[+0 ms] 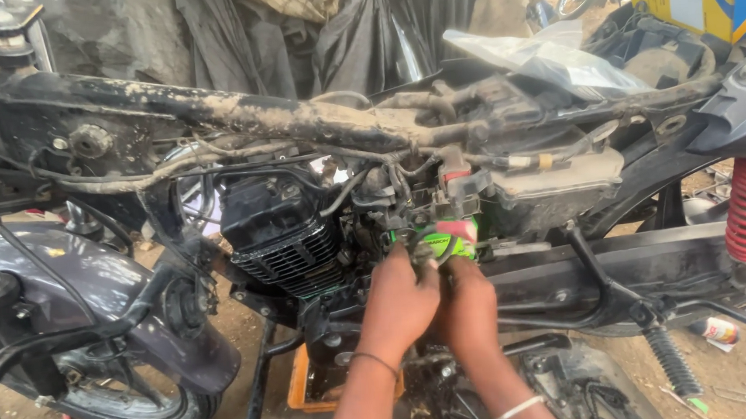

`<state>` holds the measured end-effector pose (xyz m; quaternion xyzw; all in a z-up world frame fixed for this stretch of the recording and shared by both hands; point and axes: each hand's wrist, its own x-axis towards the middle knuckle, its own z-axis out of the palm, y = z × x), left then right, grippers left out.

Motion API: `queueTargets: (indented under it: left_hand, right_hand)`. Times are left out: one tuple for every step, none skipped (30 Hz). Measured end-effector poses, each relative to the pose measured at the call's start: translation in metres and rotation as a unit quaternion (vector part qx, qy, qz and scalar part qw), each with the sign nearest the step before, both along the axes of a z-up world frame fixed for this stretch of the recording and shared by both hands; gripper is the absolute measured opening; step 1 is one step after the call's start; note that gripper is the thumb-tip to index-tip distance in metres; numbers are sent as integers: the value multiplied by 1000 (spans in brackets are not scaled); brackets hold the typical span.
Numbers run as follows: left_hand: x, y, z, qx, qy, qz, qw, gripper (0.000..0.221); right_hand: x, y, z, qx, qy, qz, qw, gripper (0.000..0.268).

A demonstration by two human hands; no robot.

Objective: Replacing a motorcycle battery with a new one.

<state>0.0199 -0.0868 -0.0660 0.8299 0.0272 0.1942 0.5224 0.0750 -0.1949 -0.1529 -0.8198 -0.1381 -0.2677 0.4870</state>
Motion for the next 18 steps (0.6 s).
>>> queueTargets:
  left_hand:
    - [-2,0,1,45,-4,20,999,27]
    - [-3,1,3,47,-3,19,999,27]
    - [-5,1,5,81,26,33,996,27]
    - [-5,1,7,116,54,47,991,27]
    - [-5,0,3,118,54,46,990,27]
    - [-4,-1,-1,105,44,59,992,27]
    - [-4,-3,-5,91,33,72,993,26]
    - [-1,-6,-13,90,34,70,993,26]
    - [2,-10,-20,44,-20,96,994,26]
    - [5,-14,-28,-2,-74,121,990,25]
    - [1,-16,-18,-3,-72,121,990,25]
    - [-3,-19,-10,-31,-59,143,988,26]
    - [-8,-21,-1,-58,-46,165,984,28]
    - [-7,-20,-3,-60,-45,165,983,28]
    - [-6,-19,-4,-33,-143,183,972,29]
    - [-4,-18,-5,-5,-241,198,950,30]
    - [-2,-17,-5,-6,-241,199,950,30]
    - [-1,-17,-6,14,-265,185,946,31]
  right_hand:
    - [0,3,-2,-12,-70,-13,997,23]
    - [0,4,0,-10,-69,-14,997,23]
    - [0,4,2,-7,-80,-31,996,27]
    - [1,4,4,-3,-91,-49,995,30]
    - [-1,5,7,-1,-91,-51,995,30]
    - [-2,4,9,-19,-76,-59,995,27]
    - [-2,3,10,-36,-62,-67,995,24]
    - [0,1,9,-38,-61,-68,995,24]
    - [2,-2,7,-46,-56,-74,995,17]
    - [5,-3,5,-54,-51,-79,994,11]
    - [7,-5,5,-56,-50,-80,994,11]
    - [8,-7,4,-66,-58,-88,992,9]
    - [8,-9,3,-76,-65,-95,990,10]
    - [8,-10,5,-78,-65,-95,990,10]
    - [8,-11,7,-64,-84,-84,991,9]
    - [8,-12,9,-49,-104,-73,991,9]
    - [10,-14,10,-50,-105,-73,991,9]
    - [10,-16,10,-57,-94,-71,991,11]
